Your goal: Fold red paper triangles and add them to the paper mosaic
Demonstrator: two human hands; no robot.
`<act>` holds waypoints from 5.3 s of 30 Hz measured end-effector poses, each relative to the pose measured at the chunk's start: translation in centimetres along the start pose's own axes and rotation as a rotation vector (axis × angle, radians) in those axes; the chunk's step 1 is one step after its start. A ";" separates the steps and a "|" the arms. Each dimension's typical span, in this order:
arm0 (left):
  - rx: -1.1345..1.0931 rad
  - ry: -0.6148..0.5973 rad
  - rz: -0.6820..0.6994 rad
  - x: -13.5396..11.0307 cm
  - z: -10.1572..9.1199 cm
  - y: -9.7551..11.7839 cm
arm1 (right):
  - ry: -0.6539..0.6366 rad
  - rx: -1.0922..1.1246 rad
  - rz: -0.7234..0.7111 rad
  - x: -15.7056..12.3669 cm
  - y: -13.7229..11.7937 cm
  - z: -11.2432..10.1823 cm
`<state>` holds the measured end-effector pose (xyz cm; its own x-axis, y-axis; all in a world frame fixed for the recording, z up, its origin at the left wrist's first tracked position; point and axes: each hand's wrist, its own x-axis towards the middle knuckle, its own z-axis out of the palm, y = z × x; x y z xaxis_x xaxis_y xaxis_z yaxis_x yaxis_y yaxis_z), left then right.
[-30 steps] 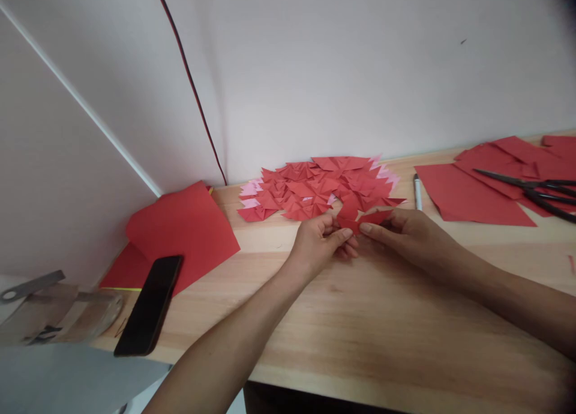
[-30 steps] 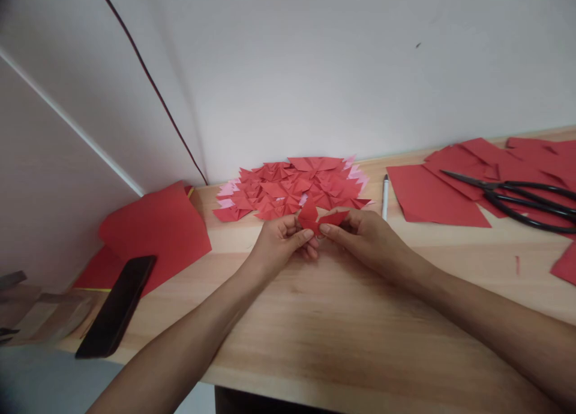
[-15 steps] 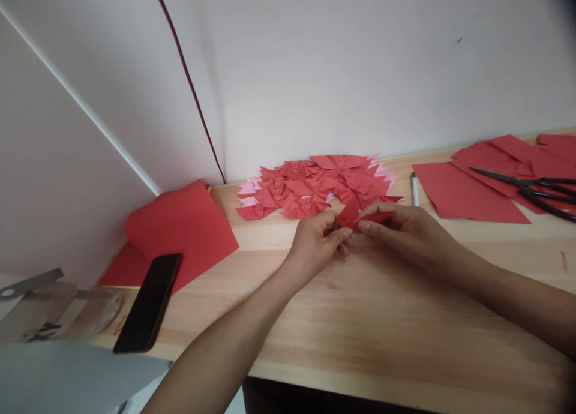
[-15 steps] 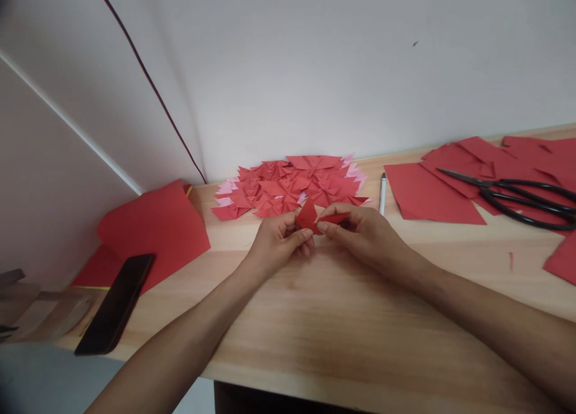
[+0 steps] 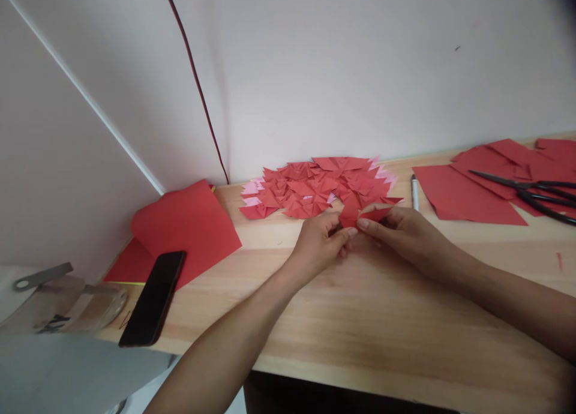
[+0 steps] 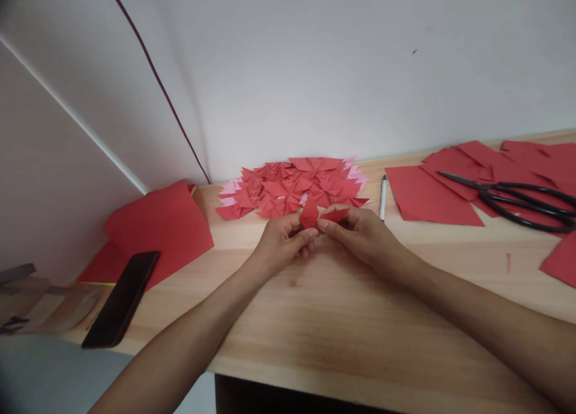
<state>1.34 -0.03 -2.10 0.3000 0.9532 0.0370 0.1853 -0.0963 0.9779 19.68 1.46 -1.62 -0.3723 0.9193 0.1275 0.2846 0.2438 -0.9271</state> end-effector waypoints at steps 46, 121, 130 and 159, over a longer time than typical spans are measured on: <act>-0.195 0.048 -0.120 -1.1 -0.5 0.1 | -0.048 -0.066 0.026 -0.4 -0.6 0.4; -0.330 -0.022 -0.215 -1.8 -1.0 1.6 | -0.096 0.124 0.166 -0.6 -1.1 0.0; -0.325 -0.070 -0.199 -2.0 -1.4 1.8 | -0.173 0.319 0.241 -0.2 0.6 -0.3; -0.174 0.013 -0.182 -1.8 -0.9 1.5 | -0.141 0.001 0.101 -0.8 -0.8 0.1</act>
<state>0.19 -1.67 -0.46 0.2645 0.9540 -0.1413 0.0707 0.1270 0.9894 19.62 0.50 -1.01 -0.4620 0.8867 -0.0171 0.3261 0.1519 -0.9331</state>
